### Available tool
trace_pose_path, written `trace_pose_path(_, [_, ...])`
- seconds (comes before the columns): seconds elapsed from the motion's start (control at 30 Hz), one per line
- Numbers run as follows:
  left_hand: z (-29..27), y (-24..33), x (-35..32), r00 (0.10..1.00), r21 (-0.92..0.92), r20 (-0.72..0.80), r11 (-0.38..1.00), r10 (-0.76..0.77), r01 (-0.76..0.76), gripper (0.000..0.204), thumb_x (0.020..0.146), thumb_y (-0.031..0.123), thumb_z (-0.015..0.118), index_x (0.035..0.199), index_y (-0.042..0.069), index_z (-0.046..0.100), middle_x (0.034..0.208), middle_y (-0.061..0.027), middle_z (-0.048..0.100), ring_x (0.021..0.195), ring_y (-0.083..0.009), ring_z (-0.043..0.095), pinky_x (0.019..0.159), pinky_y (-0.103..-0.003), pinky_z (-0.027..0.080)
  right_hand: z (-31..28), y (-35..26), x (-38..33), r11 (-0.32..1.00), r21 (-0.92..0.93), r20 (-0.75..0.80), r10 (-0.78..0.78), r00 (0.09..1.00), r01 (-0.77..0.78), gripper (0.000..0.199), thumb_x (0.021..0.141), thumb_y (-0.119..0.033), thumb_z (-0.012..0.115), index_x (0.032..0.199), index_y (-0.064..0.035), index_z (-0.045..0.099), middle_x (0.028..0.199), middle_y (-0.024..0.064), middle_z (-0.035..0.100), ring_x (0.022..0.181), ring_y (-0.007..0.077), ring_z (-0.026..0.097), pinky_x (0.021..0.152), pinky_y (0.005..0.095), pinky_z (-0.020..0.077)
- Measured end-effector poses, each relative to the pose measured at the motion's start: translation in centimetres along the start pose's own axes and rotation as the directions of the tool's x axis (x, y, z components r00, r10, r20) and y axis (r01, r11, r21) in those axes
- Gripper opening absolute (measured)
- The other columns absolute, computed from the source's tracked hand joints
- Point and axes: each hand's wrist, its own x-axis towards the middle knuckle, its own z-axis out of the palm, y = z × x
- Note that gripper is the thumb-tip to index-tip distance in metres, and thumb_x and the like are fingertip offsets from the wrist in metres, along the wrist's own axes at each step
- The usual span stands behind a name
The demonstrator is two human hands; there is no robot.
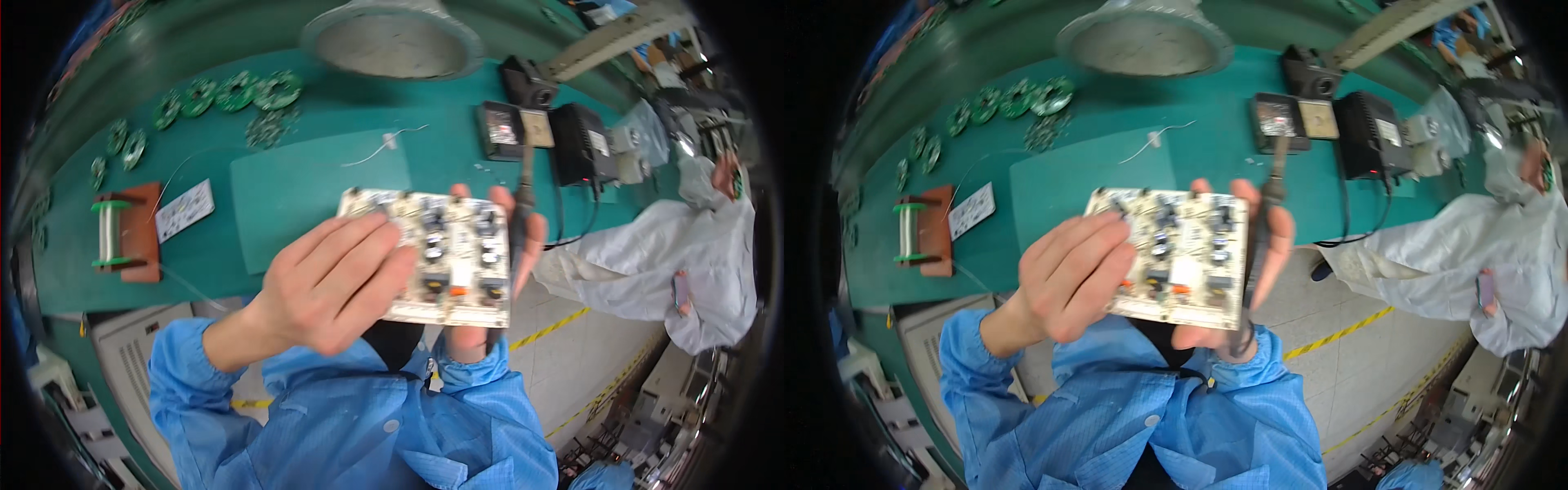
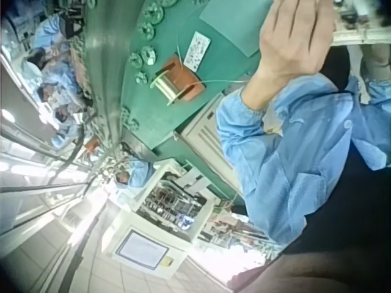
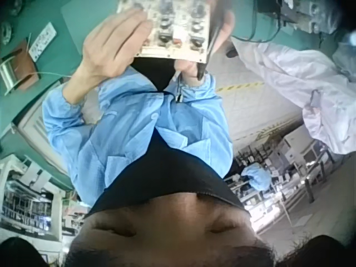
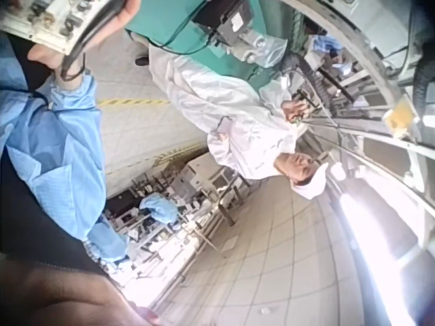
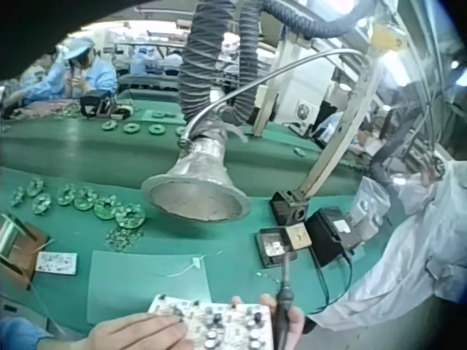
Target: Soldering components onto a printed circuit board at an industrial electronics assembly station.
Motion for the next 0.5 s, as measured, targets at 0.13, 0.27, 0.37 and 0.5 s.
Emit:
trace_pose_path(0.13, [-1.4, -1.0, -1.6, 0.999, -0.037, 0.054, 0.999, -0.004, 0.006, 0.03, 0.059, 0.002, 0.06, 0.087, -0.009, 0.059, 0.085, -0.0186, 0.062, 0.079, -0.031, 0.064, 0.066, -0.036, 0.055, -1.9, 0.7, 0.8, 0.968, -0.21, 0.194, -0.096, 0.976, 0.137, 0.08, 0.076, -0.055, 0.063, 0.135, -0.0141, 0.028, 0.132, 0.0193, 0.038, 0.115, 0.0391, 0.047, 0.097, 0.0492, 0.0397])
trace_pose_path(0.27, [-3.0, -1.7, -2.5, 0.988, -0.075, 0.092, 0.989, -0.123, 0.13, 0.039, 0.052, -0.004, 0.058, 0.091, -0.011, 0.057, 0.085, -0.0205, 0.062, 0.078, -0.0329, 0.064, 0.064, -0.036, 0.054, -8.6, 0.2, 4.1, 0.848, -0.474, -0.081, -0.308, 0.948, 0.236, 0.049, 0.092, -0.041, 0.044, 0.117, 0.0016, 0.049, 0.095, 0.0132, 0.059, 0.08, 0.019, 0.055, 0.07, 0.032, 0.0447])
trace_pose_path(0.37, [-3.3, -2.0, -3.2, 0.974, -0.099, 0.13, 0.975, -0.185, 0.198, 0.043, 0.05, -0.006, 0.058, 0.093, -0.011, 0.056, 0.085, -0.0207, 0.061, 0.077, -0.0332, 0.064, 0.063, -0.036, 0.054, -10.7, -2.3, 8.8, 0.829, -0.554, -0.307, -0.287, 0.907, 0.074, 0.04, 0.092, -0.034, 0.046, 0.098, 0.0034, 0.059, 0.072, 0.007, 0.056, 0.058, 0.0109, 0.048, 0.054, 0.0253, 0.0378])
trace_pose_path(0.5, [-3.1, -1.9, -3.4, 0.959, -0.124, 0.166, 0.96, -0.229, 0.251, 0.045, 0.05, -0.007, 0.059, 0.095, -0.008, 0.055, 0.086, -0.0185, 0.062, 0.075, -0.0312, 0.064, 0.061, -0.035, 0.053, -13.3, -2.2, 15.5, 0.819, -0.574, -0.35, -0.245, 0.904, 0.0, 0.023, 0.088, -0.024, 0.055, 0.084, -0.002, 0.059, 0.061, 0.0018, 0.052, 0.049, 0.0077, 0.044, 0.046, 0.0207, 0.0332])
